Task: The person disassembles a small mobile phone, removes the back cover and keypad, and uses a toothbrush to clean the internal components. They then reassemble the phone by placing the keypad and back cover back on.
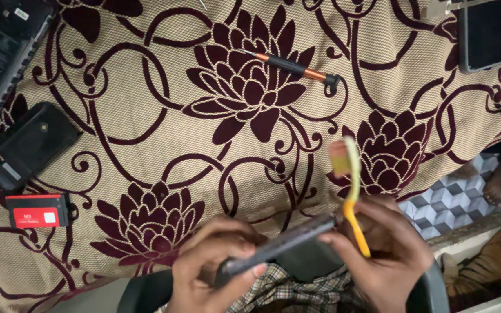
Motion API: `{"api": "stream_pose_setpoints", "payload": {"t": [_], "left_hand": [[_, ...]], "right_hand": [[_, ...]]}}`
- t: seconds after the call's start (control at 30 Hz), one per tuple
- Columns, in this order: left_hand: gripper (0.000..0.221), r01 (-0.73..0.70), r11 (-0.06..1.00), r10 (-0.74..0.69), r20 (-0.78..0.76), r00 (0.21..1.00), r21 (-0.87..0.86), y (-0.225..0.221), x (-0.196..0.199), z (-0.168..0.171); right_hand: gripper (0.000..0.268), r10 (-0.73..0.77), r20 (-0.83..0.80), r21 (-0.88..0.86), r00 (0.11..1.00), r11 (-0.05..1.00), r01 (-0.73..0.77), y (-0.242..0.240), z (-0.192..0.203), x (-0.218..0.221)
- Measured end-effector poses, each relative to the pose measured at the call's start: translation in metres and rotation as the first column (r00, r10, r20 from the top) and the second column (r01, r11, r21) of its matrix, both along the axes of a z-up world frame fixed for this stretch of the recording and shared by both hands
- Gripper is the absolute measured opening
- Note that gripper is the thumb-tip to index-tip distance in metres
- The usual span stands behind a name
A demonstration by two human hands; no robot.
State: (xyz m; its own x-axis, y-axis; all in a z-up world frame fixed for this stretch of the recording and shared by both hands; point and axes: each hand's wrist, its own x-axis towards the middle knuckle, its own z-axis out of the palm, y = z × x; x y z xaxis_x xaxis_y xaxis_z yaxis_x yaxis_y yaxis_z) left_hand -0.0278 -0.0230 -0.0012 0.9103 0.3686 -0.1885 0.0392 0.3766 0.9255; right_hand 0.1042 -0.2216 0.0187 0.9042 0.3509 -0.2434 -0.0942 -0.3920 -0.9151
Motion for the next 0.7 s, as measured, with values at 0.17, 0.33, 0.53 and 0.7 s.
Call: {"api": "stream_pose_setpoints", "payload": {"t": [0.17,0.33,0.53,0.7], "left_hand": [[0.056,0.128,0.989,-0.126,0.035,0.991,-0.073,0.004,-0.005,0.008],[0.078,0.041,0.998,-0.043,0.058,0.997,0.043,0.003,0.003,0.012],[0.075,-0.006,0.999,0.006,-0.002,1.000,0.035,-0.003,-0.006,0.021],[0.041,0.076,0.906,-0.044,-0.086,0.995,0.417,0.002,-0.024,0.028]], "right_hand": [[0.047,0.062,0.028,-0.115,0.998,0.992,-0.059,-0.002,0.009,-0.001],[0.059,0.051,-0.003,-0.155,0.999,0.987,-0.051,0.028,0.031,0.007],[0.045,0.368,0.175,-0.118,0.913,0.929,-0.351,0.038,0.063,0.019],[0.017,0.483,0.007,0.065,0.876,0.874,-0.482,0.028,0.069,0.014]]}}
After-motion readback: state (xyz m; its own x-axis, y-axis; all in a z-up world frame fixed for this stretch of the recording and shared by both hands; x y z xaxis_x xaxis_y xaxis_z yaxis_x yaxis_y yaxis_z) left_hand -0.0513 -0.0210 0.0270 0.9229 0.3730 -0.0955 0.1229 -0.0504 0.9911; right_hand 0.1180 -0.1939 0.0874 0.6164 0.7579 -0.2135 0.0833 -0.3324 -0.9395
